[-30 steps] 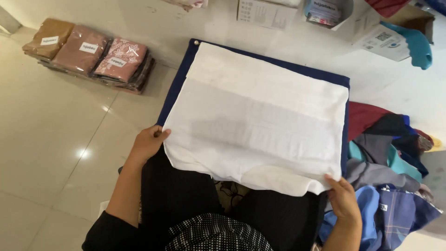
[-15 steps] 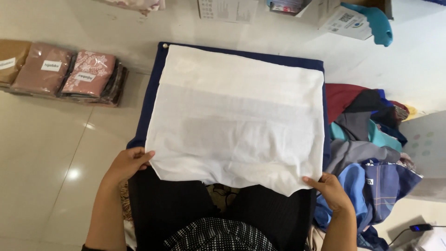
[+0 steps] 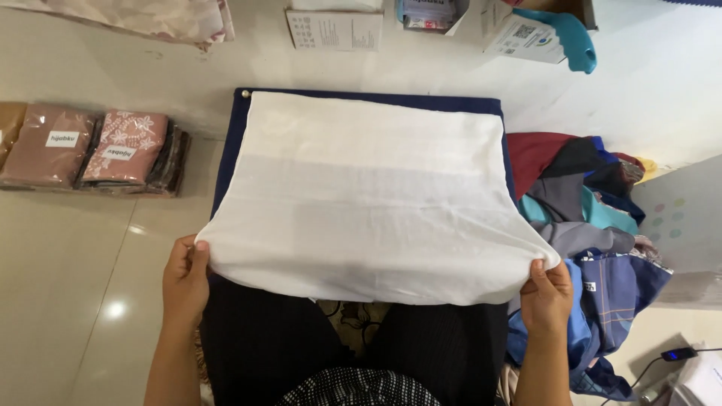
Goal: The person folds a white patterned fabric on a blue surface, using a lint roller to clean it before folding it into a compact rectangle. The person then places the folded fabric into a clear plastic bag.
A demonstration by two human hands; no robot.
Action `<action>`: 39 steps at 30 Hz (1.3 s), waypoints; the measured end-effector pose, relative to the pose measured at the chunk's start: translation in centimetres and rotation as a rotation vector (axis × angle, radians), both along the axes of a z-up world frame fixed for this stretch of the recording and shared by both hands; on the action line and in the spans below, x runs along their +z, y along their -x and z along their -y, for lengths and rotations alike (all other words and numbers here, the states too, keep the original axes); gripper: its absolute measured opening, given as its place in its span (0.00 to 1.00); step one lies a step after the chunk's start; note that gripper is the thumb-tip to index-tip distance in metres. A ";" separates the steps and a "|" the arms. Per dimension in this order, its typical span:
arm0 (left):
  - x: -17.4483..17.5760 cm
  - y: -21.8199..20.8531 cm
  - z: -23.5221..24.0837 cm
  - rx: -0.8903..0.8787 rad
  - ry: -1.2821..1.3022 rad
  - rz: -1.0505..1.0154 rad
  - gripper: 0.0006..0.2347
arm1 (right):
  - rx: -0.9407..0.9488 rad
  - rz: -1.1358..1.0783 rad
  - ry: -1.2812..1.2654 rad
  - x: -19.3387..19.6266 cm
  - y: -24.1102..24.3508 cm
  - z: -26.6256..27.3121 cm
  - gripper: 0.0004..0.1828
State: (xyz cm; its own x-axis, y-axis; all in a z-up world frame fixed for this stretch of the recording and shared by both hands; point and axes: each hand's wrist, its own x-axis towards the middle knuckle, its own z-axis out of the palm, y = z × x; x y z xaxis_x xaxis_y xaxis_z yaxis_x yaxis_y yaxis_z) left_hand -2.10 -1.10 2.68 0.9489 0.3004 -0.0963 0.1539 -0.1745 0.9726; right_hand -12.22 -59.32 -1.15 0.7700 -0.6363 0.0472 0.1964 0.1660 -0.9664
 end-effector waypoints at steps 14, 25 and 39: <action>8.2 -17.6 3.8 0.045 -0.476 0.697 0.13 | -0.276 0.008 0.668 14.6 -17.7 2.1 0.10; -0.2 -33.3 6.8 -0.036 -0.821 0.267 0.13 | -0.311 -0.469 0.938 3.6 -33.4 7.9 0.16; -8.6 -38.7 7.4 -0.006 -1.204 0.163 0.15 | -0.158 -1.006 1.271 0.0 -37.8 4.2 0.21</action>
